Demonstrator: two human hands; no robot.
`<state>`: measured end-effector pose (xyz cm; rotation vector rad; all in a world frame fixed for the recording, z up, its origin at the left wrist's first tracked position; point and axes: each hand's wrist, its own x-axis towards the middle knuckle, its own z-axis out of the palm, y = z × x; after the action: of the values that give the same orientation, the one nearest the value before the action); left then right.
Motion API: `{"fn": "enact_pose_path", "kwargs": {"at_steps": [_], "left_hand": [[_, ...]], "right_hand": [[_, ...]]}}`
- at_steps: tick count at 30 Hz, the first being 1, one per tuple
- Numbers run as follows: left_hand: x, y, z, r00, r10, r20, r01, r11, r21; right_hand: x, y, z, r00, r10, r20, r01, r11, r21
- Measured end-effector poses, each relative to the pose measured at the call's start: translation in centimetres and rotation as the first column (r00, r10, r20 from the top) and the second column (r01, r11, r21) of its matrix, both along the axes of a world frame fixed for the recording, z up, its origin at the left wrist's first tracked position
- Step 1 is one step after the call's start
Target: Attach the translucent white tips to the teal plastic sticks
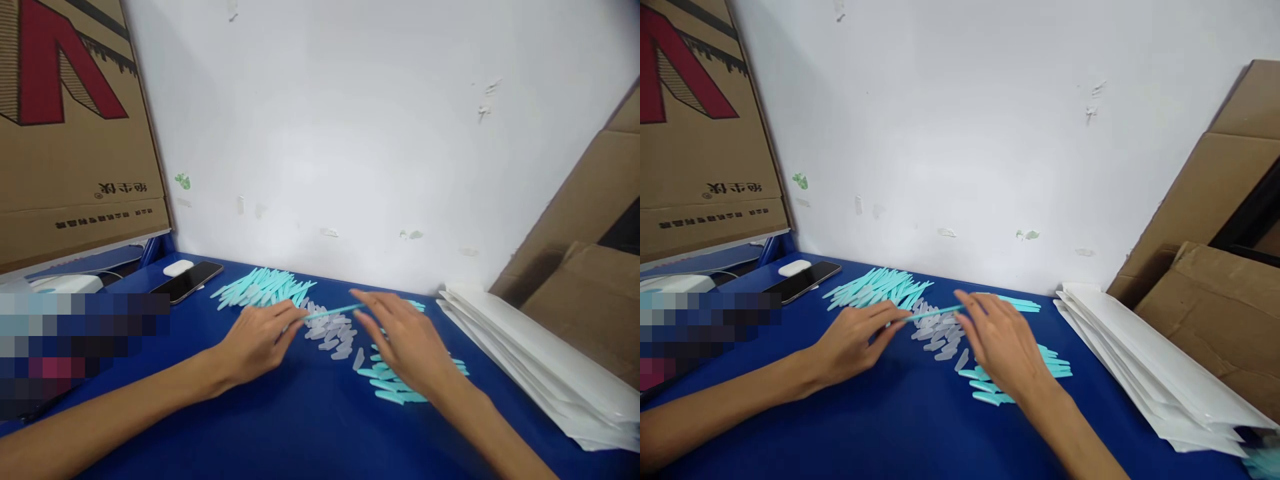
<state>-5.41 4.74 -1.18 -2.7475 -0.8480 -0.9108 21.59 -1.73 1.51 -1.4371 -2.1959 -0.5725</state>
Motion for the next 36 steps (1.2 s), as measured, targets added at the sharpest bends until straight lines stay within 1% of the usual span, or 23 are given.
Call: {"fn": "enact_pose_path", "kwargs": {"at_steps": [1,2,3,4,6,7,9,11,13,16,21,25,26,27,28,29,30,32,33,34,36], "left_hand": [[-0.3,0.6,0.4,0.997,0.079,-0.010,-0.078,0.995,0.068],[-0.7,1.2,0.8,0.985,0.167,-0.038,-0.161,0.977,0.138],[-1.0,1.7,1.4,0.959,0.277,-0.062,-0.261,0.946,0.193],[-1.4,2.3,1.9,0.923,0.375,-0.088,-0.350,0.911,0.217],[-2.3,3.3,3.0,0.830,0.541,-0.134,-0.507,0.832,0.225],[-2.6,3.7,3.5,0.781,0.604,-0.160,-0.570,0.793,0.216],[-3.3,4.3,4.3,0.693,0.687,-0.220,-0.659,0.727,0.193],[-3.8,4.6,4.6,0.631,0.717,-0.298,-0.703,0.690,0.171],[-4.1,4.7,4.7,0.594,0.718,-0.363,-0.722,0.674,0.152],[-4.0,4.7,4.3,0.571,0.708,-0.415,-0.735,0.667,0.125],[-3.8,4.6,3.8,0.569,0.692,-0.445,-0.737,0.669,0.099],[-3.7,4.4,3.6,0.580,0.690,-0.432,-0.727,0.678,0.108],[-3.6,4.3,3.6,0.597,0.686,-0.415,-0.712,0.692,0.119],[-3.4,4.1,3.5,0.631,0.674,-0.385,-0.685,0.716,0.132],[-3.2,3.9,3.3,0.680,0.646,-0.346,-0.642,0.753,0.145],[-2.9,3.7,3.2,0.742,0.597,-0.305,-0.579,0.800,0.156],[-2.6,3.3,2.9,0.808,0.524,-0.270,-0.498,0.852,0.164],[-1.8,2.4,2.3,0.911,0.330,-0.246,-0.300,0.942,0.151],[-1.4,1.8,2.0,0.941,0.225,-0.254,-0.198,0.972,0.128],[-1.0,1.3,1.7,0.955,0.126,-0.267,-0.105,0.990,0.094],[-0.4,0.2,1.1,0.956,-0.042,-0.289,0.047,0.999,0.009]], "right_hand": [[0.8,0.4,0.1,0.997,-0.070,-0.023,0.071,0.997,0.037],[1.7,0.8,0.1,0.990,-0.137,-0.042,0.140,0.988,0.072],[2.8,1.3,-0.1,0.982,-0.187,-0.039,0.189,0.980,0.068],[3.9,1.8,-0.4,0.975,-0.220,-0.009,0.220,0.975,0.041],[6.0,2.8,-1.6,0.963,-0.257,0.087,0.260,0.965,-0.028],[6.9,3.2,-2.3,0.955,-0.259,0.142,0.271,0.960,-0.072],[8.3,3.8,-3.7,0.927,-0.271,0.258,0.319,0.933,-0.167],[9.2,4.1,-4.8,0.915,-0.281,0.289,0.345,0.916,-0.203],[9.5,4.2,-5.4,0.911,-0.286,0.298,0.358,0.907,-0.222],[9.4,4.2,-5.2,0.908,-0.281,0.311,0.364,0.898,-0.249],[8.8,4.3,-4.3,0.908,-0.265,0.324,0.359,0.891,-0.278],[8.6,4.3,-3.8,0.905,-0.272,0.326,0.368,0.886,-0.281],[8.5,4.3,-3.7,0.906,-0.269,0.328,0.366,0.886,-0.284],[8.5,4.3,-3.6,0.906,-0.265,0.330,0.363,0.886,-0.288],[8.4,4.3,-3.5,0.907,-0.259,0.333,0.360,0.886,-0.291],[8.2,4.2,-3.5,0.907,-0.254,0.337,0.357,0.887,-0.292],[8.0,4.2,-3.4,0.906,-0.249,0.341,0.354,0.888,-0.292],[7.5,4.0,-3.3,0.903,-0.246,0.352,0.353,0.891,-0.284],[7.2,3.9,-3.2,0.901,-0.248,0.357,0.355,0.893,-0.278],[7.0,3.7,-3.1,0.899,-0.252,0.359,0.358,0.894,-0.270],[6.6,3.4,-2.7,0.896,-0.267,0.355,0.367,0.896,-0.252]]}}
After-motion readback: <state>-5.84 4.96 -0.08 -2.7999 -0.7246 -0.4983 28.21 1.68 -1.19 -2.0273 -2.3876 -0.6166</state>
